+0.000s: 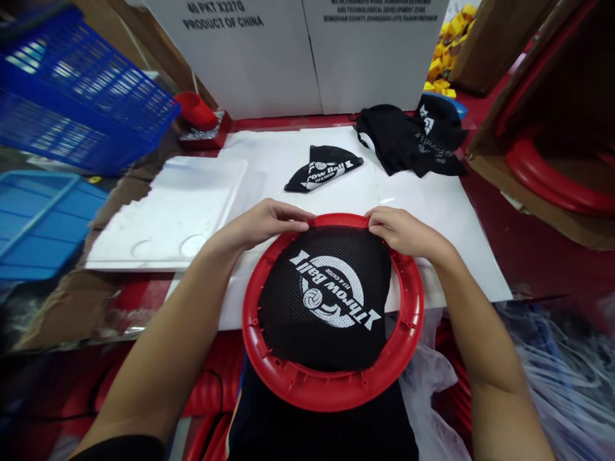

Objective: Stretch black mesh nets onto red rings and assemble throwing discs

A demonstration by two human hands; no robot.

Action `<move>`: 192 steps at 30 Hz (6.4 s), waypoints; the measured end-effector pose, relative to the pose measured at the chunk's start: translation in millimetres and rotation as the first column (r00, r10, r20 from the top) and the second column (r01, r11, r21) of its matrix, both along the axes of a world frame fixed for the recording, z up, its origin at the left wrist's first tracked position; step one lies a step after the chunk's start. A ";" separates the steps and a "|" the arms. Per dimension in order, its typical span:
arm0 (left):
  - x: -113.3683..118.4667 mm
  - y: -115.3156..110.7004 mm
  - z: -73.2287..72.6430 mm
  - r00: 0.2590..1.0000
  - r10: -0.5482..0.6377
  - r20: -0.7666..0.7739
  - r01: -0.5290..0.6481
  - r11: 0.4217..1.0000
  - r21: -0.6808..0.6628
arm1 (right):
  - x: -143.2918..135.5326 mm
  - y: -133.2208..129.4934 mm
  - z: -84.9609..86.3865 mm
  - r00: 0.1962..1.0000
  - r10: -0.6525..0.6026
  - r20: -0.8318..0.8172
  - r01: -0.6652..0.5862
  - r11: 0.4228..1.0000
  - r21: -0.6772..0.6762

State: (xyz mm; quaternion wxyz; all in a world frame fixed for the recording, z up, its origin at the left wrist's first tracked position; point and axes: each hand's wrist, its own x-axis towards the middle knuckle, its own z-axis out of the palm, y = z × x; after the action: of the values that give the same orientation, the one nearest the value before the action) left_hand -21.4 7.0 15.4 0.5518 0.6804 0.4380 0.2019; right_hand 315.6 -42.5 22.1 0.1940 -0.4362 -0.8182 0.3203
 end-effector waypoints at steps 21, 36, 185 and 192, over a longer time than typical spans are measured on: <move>16.7 -17.2 8.7 0.989 0.021 -0.144 0.046 0.894 0.446 | -19.8 2.2 -5.3 0.996 -0.073 -0.055 0.079 0.988 0.130; 33.1 -10.6 -6.8 0.997 0.083 -0.004 -0.078 0.957 0.280 | -38.4 8.7 -10.9 0.973 -0.202 -0.113 0.205 0.979 0.014; 15.7 10.8 -8.6 0.931 0.083 -0.356 0.100 0.879 0.467 | -7.0 14.8 -10.9 0.845 -0.396 -0.361 0.273 0.898 -0.345; 34.1 -8.7 3.1 0.954 -0.036 -0.299 0.243 0.678 0.694 | -6.1 18.2 -9.0 0.885 -0.348 -0.308 0.259 0.919 -0.296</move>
State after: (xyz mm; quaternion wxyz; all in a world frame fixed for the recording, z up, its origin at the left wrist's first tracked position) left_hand 12.7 -1.7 18.4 0.1902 0.8942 0.3378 0.2238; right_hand 309.4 -24.4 13.1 0.3307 -0.5153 -0.6444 0.4581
